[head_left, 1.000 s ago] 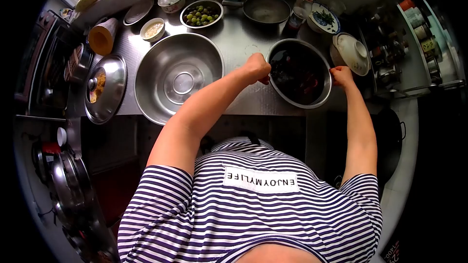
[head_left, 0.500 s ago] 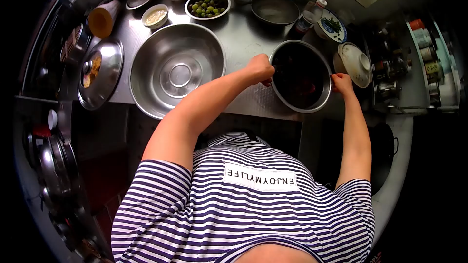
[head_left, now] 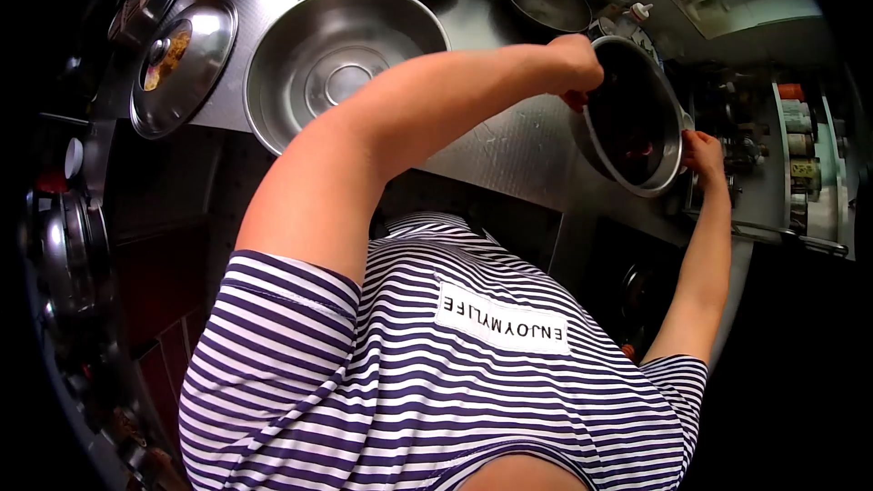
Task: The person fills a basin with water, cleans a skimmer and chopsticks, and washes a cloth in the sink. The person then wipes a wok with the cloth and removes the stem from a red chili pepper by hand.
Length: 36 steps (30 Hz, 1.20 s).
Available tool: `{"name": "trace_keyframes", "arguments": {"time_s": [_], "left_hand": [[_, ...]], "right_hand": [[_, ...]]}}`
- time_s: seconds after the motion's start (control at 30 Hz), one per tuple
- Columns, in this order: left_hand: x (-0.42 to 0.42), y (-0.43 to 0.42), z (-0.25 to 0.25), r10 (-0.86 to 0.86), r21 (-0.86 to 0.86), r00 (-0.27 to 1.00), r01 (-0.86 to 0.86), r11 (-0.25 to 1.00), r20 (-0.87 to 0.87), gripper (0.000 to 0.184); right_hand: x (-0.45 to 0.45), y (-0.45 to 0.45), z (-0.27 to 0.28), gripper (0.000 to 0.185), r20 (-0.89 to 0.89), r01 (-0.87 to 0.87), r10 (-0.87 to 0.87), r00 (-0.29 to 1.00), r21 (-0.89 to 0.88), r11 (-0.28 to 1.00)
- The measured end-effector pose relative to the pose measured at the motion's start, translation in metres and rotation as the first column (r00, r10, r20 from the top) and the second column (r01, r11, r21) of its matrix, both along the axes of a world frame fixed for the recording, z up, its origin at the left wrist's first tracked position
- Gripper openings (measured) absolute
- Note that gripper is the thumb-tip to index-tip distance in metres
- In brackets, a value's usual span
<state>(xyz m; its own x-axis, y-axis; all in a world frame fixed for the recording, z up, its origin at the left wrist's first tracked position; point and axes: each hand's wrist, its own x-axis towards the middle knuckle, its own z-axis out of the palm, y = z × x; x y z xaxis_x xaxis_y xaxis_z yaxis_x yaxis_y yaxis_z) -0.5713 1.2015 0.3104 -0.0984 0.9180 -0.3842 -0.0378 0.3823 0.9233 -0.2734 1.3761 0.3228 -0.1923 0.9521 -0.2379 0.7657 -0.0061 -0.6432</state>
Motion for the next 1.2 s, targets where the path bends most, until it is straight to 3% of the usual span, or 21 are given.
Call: {"name": "trace_keyframes", "arguments": {"time_s": [0.17, 0.27, 0.33, 0.4, 0.5, 0.6, 0.9, 1.2], "left_hand": [[-0.005, 0.011, 0.027, 0.082, -0.014, 0.997, -0.082, 0.997, 0.015, 0.013], [-0.014, -0.003, 0.043, 0.113, 0.04, 0.993, -0.112, 0.993, -0.021, 0.012], [-0.027, -0.014, 0.051, 0.086, 0.069, 0.996, -0.086, 0.994, 0.001, 0.011], [-0.038, -0.029, 0.059, 0.103, 0.044, 0.994, -0.101, 0.994, -0.046, 0.016], [-0.063, -0.041, 0.061, 0.11, 0.044, 0.992, -0.107, 0.993, -0.058, 0.012], [-0.092, -0.071, 0.058, 0.137, 0.082, 0.986, -0.13, 0.988, -0.09, 0.013], [-0.185, -0.163, 0.045, 0.256, -0.031, 0.942, -0.269, 0.963, -0.217, 0.013], [-0.239, -0.24, 0.022, 0.372, -0.163, 0.865, -0.443, 0.882, -0.337, 0.018]], "right_hand": [[-0.007, -0.001, 0.039, 0.021, -0.112, -0.003, 0.003, 0.994, 0.004, 1.0], [-0.021, -0.011, 0.06, 0.023, -0.031, -0.073, 0.073, 0.997, 0.013, 0.997], [-0.041, -0.028, 0.071, 0.021, -0.075, -0.04, 0.043, 0.996, 0.043, 0.998], [-0.059, -0.035, 0.079, 0.022, -0.008, -0.114, 0.114, 0.993, 0.015, 0.993], [-0.084, -0.043, 0.081, 0.024, -0.044, -0.179, 0.178, 0.983, -0.017, 0.984], [-0.122, -0.057, 0.072, 0.025, -0.068, -0.215, 0.215, 0.974, 0.003, 0.977], [-0.248, -0.096, 0.028, 0.025, -0.069, -0.458, 0.454, 0.888, -0.051, 0.888], [-0.346, -0.148, -0.021, 0.025, -0.15, -0.56, 0.544, 0.825, -0.095, 0.823]]}}
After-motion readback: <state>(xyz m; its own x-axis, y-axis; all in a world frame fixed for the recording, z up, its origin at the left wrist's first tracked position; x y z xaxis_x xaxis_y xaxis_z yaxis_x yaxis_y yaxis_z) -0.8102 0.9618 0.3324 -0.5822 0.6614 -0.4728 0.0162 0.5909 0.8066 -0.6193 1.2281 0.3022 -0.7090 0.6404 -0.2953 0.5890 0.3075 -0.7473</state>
